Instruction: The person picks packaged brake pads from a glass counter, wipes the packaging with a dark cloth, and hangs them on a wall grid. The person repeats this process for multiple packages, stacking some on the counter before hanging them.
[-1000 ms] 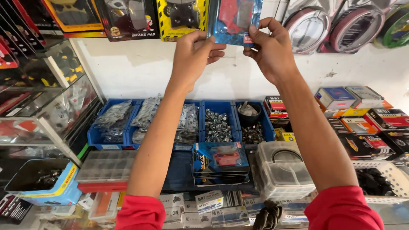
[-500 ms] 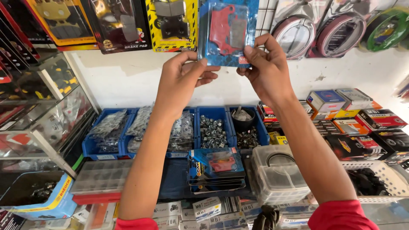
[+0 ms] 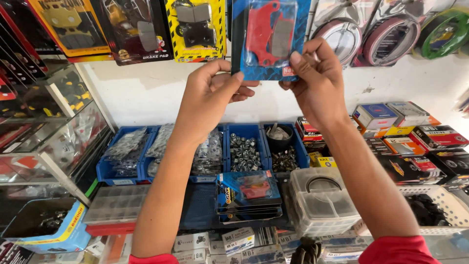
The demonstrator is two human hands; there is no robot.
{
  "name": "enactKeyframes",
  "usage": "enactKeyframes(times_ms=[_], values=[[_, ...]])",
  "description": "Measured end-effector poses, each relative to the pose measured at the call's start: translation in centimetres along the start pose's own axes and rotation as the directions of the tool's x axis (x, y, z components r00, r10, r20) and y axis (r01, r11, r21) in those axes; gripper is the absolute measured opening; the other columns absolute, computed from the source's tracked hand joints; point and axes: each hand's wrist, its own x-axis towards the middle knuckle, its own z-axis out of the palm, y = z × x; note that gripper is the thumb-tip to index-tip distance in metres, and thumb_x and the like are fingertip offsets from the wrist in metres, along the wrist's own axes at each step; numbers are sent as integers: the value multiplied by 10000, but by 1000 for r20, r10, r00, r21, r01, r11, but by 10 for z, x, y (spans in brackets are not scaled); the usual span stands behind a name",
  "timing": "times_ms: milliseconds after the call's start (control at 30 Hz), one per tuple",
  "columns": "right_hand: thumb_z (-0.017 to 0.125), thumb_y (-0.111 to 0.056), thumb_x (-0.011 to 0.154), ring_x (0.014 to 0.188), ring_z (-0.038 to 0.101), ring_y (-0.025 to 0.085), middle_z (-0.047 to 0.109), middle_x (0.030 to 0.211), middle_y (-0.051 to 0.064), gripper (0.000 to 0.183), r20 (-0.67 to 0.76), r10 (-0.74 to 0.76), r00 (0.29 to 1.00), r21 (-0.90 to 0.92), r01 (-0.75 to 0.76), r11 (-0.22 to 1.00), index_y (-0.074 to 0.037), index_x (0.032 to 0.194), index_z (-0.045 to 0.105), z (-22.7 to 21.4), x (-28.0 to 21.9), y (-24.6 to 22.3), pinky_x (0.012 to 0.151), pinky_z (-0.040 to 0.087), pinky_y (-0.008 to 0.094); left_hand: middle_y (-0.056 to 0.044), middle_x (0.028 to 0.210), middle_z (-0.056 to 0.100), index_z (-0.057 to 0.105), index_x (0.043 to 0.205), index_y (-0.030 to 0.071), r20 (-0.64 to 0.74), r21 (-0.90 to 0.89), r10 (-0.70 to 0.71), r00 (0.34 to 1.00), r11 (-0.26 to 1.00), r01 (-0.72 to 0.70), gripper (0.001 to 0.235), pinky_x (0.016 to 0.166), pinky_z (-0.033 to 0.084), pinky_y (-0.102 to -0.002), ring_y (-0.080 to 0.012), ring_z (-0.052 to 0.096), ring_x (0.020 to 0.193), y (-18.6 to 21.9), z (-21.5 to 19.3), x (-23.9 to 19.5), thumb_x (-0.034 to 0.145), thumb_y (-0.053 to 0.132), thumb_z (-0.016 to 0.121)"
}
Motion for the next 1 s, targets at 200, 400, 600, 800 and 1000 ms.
enactKeyframes(times_ms=[200,400,600,800,1000], values=[[555,-77,1089,748,503,81,602,905,4,73,-68,95,993,-150,-105,983,-109,1153,570,-18,-12,-7,685,430,238,-153,1030,752,613,1226,10,49,-110,-60,997,992,66,390,834,633,-337,-242,762,924,-6,-16,-26,932,253,692],[611,-75,1032,638,441,129,566,798,58,171,-189,461,867,-686,-452,570,-82,1164,719,-42,-44,33,563,384,279,-275,1111,692,375,1467,-69,165,-291,-266,950,907,305,768,818,669,-365,-338,749,948,-60,-27,-106,856,202,753],[637,-92,983,546,638,230,694,733,178,182,-54,613,788,-863,-345,368,-36,1117,748,-40,-69,81,542,549,374,-291,929,732,224,1580,-56,-70,89,-556,828,823,561,884,752,638,-429,-342,759,794,-111,-30,-161,879,31,755],[596,-234,968,1066,685,486,772,1068,212,245,17,763,646,-974,-160,157,-130,1126,752,-47,-88,112,951,525,617,-353,1207,658,221,1611,14,-102,338,-662,743,679,652,979,760,670,-457,-384,759,937,-117,-27,-185,880,411,738],[665,-390,927,930,762,361,807,894,111,318,-86,809,582,-986,-166,15,-214,1181,737,-47,-79,117,863,581,504,-238,870,772,489,1480,50,-175,565,-682,710,521,639,780,678,592,-518,-361,785,836,-118,-29,-186,898,549,633]])
